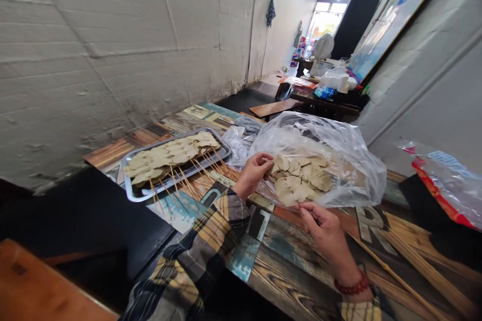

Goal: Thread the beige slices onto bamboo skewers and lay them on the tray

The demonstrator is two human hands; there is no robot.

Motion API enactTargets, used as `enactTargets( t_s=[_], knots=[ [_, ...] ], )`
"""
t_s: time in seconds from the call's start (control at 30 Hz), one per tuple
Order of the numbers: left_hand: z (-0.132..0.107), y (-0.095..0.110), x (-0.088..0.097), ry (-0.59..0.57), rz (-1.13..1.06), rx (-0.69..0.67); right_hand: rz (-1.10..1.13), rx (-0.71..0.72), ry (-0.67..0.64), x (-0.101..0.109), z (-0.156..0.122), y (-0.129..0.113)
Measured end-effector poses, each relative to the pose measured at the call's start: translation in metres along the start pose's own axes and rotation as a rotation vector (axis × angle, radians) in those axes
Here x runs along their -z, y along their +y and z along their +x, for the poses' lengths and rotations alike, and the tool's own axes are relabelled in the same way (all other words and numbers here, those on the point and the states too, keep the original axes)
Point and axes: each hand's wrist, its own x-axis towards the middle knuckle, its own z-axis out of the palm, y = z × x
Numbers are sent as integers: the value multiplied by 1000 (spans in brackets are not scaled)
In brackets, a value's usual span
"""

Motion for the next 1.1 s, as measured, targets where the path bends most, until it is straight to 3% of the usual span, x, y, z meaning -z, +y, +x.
enactTargets(
  t_s=[1.1],
  knots=[
    [0,9,2,40,40,-110,-36,29,-2,2,2,-1]
  ],
)
